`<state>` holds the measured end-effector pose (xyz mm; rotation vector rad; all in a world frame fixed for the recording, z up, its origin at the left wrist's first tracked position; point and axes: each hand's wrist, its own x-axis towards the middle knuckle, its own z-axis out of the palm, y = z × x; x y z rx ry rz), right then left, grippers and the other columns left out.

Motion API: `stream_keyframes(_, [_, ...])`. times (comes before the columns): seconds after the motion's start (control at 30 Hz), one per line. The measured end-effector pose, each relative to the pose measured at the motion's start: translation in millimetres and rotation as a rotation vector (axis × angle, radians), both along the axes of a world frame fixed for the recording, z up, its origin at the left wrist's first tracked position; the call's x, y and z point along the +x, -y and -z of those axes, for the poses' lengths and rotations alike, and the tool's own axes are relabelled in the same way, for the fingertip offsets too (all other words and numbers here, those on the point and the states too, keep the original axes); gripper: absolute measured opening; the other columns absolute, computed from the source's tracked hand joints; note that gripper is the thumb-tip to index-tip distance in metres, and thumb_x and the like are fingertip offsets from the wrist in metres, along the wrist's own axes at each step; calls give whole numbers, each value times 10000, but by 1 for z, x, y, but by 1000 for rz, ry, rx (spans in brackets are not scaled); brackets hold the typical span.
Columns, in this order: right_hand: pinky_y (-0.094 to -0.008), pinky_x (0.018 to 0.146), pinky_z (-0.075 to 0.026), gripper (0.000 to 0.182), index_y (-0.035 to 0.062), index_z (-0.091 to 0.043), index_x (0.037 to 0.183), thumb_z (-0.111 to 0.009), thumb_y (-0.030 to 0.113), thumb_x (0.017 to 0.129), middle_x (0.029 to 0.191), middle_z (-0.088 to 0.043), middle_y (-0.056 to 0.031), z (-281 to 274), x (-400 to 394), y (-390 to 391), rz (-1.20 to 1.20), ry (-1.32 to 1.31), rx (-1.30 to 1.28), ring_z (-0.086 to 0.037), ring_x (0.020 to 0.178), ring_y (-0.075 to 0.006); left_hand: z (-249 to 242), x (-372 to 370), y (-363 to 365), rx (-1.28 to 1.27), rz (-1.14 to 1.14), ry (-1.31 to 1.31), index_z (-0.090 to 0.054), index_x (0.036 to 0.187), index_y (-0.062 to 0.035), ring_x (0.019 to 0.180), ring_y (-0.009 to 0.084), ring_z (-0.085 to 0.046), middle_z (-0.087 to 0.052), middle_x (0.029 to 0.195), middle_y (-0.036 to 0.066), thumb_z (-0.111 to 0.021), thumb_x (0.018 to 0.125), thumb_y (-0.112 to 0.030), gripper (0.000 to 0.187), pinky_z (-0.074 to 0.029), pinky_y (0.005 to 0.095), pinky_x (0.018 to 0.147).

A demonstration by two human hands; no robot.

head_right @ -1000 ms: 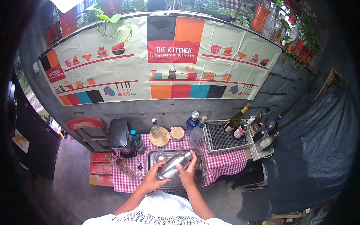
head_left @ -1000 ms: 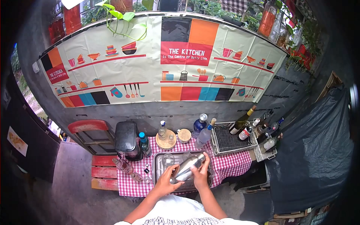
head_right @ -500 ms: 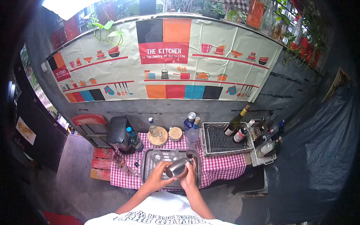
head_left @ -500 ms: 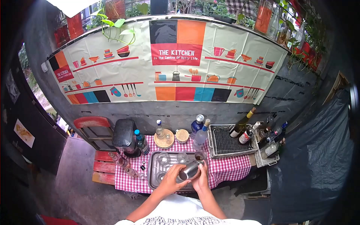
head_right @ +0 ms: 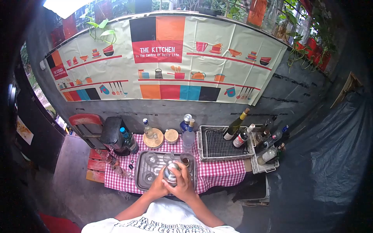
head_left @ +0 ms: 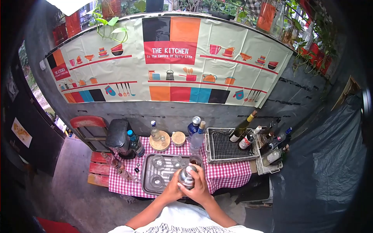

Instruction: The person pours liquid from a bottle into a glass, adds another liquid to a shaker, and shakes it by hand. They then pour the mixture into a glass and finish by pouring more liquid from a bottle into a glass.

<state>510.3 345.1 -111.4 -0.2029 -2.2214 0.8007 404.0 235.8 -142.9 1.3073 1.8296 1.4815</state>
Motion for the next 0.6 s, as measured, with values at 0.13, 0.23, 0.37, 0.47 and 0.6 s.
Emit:
stream_keyframes(0.13, [-460, 968, -475, 790, 81, -374, 1374, -834, 149, 734, 1297, -469, -223, 17, -1, 0, 32, -77, -132, -529, 1196, -386, 4, -12, 6, -52, 63, 19, -308, 1476, -51, 1250, 352, -546, -506, 1360, 203, -820, 701, -129, 932, -465, 419, 1013])
stream_keyframes(0.23, [-406, 991, -457, 847, 54, -309, 1418, -815, 101, 740, 1349, -463, -196, 28, -5, 0, 70, -106, -441, -525, 1189, -299, -5, -23, 12, -120, 76, -25, -390, 1458, -24, 1189, 304, -563, -541, 1314, 177, -864, 660, -188, 943, -459, 377, 988])
stream_keyframes(0.37, [-360, 1019, -451, 784, 106, -252, 1465, -714, 87, 833, 1338, -470, -140, 34, -21, 1, 72, -293, -943, -512, 1188, -220, -16, -37, 26, 9, 63, -108, -473, 1398, -31, 1118, 286, -580, -552, 1249, 162, -889, 675, -239, 860, -477, 371, 937])
stream_keyframes(0.47, [-381, 1012, -465, 683, 168, -258, 1477, -623, 106, 903, 1296, -488, -112, 50, -34, 10, -16, -515, -1499, -518, 1181, -214, -25, -47, 30, 56, 61, -150, -508, 1356, -34, 1094, 274, -583, -555, 1220, 154, -891, 682, -246, 804, -486, 363, 910])
stream_keyframes(0.6, [-414, 962, -502, 459, 173, -387, 1432, -439, 357, 1014, 1263, -559, -91, 61, -47, 33, 17, -475, -1735, -584, 1155, -232, -41, -60, 38, 102, 167, -185, -528, 1324, -26, 1072, 287, -591, -539, 1276, 160, -870, 715, -262, 737, -504, 370, 892])
